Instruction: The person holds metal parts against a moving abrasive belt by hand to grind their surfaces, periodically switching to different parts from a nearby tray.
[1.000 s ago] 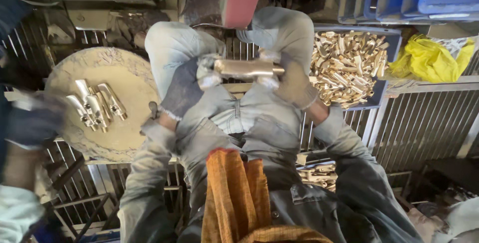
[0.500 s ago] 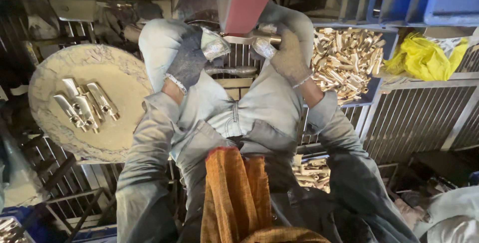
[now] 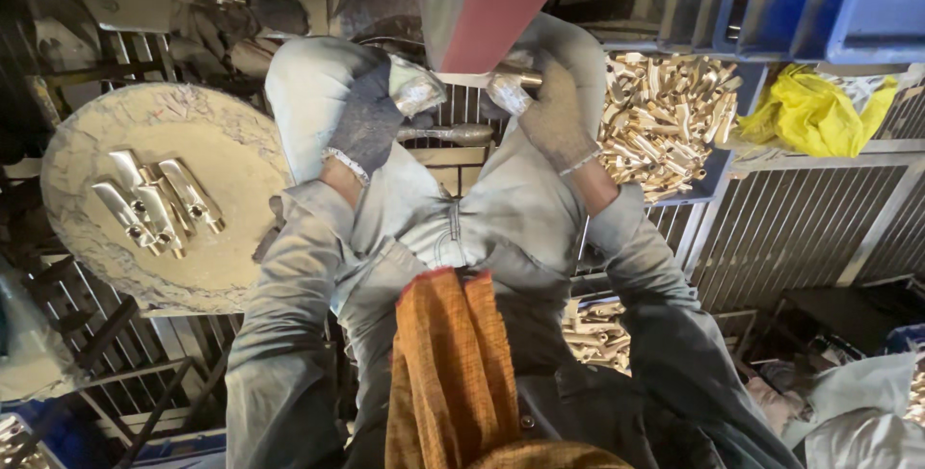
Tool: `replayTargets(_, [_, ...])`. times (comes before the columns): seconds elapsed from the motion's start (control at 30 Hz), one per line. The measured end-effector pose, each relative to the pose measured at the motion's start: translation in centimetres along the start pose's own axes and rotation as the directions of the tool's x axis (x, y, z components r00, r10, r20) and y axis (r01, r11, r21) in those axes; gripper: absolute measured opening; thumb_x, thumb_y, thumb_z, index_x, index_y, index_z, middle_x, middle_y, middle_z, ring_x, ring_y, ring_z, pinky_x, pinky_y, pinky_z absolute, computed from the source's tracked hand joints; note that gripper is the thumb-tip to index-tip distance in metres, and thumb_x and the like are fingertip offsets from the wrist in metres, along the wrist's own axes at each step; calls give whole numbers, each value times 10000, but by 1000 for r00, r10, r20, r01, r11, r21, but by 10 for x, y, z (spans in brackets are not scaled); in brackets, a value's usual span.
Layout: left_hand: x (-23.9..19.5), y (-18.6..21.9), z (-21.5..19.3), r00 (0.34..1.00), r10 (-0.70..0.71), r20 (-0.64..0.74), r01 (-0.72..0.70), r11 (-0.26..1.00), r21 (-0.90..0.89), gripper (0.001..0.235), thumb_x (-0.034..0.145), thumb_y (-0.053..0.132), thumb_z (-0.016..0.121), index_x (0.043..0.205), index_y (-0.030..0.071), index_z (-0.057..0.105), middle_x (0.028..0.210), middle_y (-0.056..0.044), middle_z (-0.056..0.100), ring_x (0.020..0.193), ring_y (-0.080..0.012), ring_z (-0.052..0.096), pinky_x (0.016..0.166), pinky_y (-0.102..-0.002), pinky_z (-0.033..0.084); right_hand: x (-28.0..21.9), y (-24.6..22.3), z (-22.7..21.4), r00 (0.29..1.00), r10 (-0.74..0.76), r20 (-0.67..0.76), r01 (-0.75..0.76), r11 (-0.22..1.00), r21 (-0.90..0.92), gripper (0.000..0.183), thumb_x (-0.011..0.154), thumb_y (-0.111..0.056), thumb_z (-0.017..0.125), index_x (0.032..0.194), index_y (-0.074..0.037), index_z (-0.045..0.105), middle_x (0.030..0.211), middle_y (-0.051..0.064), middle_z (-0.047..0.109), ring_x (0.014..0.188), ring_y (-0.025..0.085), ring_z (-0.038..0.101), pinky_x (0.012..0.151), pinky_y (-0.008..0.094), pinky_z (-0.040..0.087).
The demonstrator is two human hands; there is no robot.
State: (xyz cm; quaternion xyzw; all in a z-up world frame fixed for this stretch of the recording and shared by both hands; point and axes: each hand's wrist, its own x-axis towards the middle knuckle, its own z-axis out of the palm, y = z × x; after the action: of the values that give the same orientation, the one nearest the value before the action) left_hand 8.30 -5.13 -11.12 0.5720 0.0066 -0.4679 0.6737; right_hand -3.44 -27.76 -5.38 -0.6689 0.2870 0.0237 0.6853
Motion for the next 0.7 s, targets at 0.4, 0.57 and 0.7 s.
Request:
replayTargets(0.4, [2, -2, 5, 998, -34, -51, 27, 992, -125, 260, 951, 143, 723, 1185, 33, 703, 1046, -49, 749, 922, -155, 717, 753, -310, 630, 5, 6, 6, 998, 53, -46, -50, 997, 58, 376, 969, -137, 753, 1229, 73, 580, 1067, 124, 721, 893, 208, 755, 765, 349, 685])
replayTargets(0.57, [6, -3, 9, 999, -29, -27, 26, 994, -104, 244, 966, 140, 720, 1180, 26, 691, 1047, -65, 745, 907, -165, 715, 747, -307, 629, 5, 2, 8, 983, 172, -63, -157, 969, 188, 374, 957, -142, 722, 1218, 61, 549, 983, 125, 700, 800, 229, 755, 703, 372, 692])
replayTargets(0.7, [6, -1, 10, 999, -27, -39, 26, 999, -20, 251, 961, 142, 708, 1177, 15, 697, 1056, -78, 753, 893, -171, 727, 736, -307, 630, 2, -1, 7, 987, 149, -53, -136, 970, 203, 357, 972, -121, 704, 1241, 72, 571, 1032, 121, 713, 818, 217, 756, 717, 367, 691])
